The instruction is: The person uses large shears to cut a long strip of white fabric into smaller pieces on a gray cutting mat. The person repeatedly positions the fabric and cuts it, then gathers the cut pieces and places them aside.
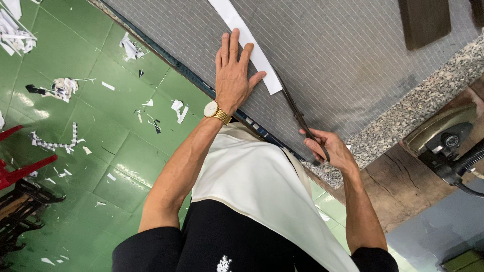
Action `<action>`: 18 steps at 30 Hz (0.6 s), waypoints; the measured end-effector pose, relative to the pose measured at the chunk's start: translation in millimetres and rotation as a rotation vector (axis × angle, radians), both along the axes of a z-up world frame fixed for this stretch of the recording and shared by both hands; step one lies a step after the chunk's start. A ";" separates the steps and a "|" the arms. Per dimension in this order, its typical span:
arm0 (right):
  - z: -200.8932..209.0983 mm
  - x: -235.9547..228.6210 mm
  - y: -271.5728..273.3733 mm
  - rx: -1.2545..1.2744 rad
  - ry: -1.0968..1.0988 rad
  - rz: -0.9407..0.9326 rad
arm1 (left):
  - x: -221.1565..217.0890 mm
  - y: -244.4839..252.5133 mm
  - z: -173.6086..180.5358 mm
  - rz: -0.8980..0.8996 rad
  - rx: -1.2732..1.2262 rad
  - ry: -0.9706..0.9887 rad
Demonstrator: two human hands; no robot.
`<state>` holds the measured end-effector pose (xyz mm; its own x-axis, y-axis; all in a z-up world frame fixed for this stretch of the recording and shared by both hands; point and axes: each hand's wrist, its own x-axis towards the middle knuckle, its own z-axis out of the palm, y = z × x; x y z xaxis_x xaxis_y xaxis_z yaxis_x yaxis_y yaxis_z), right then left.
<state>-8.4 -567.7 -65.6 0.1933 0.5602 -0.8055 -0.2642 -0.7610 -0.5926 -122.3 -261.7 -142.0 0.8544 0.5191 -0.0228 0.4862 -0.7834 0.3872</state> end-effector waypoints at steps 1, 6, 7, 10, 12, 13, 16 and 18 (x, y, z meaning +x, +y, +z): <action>-1.1 0.0 0.3 0.000 0.001 0.002 | 0.1 0.1 -0.8 0.002 0.000 0.001; -9.6 -2.7 -0.3 -0.035 -0.003 -0.028 | -0.5 -0.7 -2.0 -0.001 0.016 0.009; -9.8 -3.1 -1.1 -0.036 -0.004 -0.028 | -0.3 -0.5 -1.9 -0.001 0.015 0.008; -9.9 -5.7 -0.9 -0.032 -0.186 0.130 | -0.7 0.2 -2.3 -0.008 0.021 0.003; -8.7 -9.5 1.3 -0.058 -0.203 0.070 | -1.4 0.1 -3.4 -0.013 0.044 0.000; -9.2 -10.3 1.3 -0.060 -0.203 0.070 | -1.5 0.1 -3.3 -0.013 0.043 0.000; -9.7 -12.2 2.5 -0.091 -0.279 0.123 | -1.7 0.4 -3.1 -0.020 0.040 -0.002; -8.8 -12.5 4.8 -0.122 -0.244 0.108 | -1.6 0.3 -2.7 -0.018 0.043 0.006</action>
<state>-20.9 -562.9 -74.4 0.3340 0.4897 -0.8054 -0.0386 -0.8466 -0.5308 -123.9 -261.4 -144.7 0.8634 0.5044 -0.0058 0.4743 -0.8079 0.3497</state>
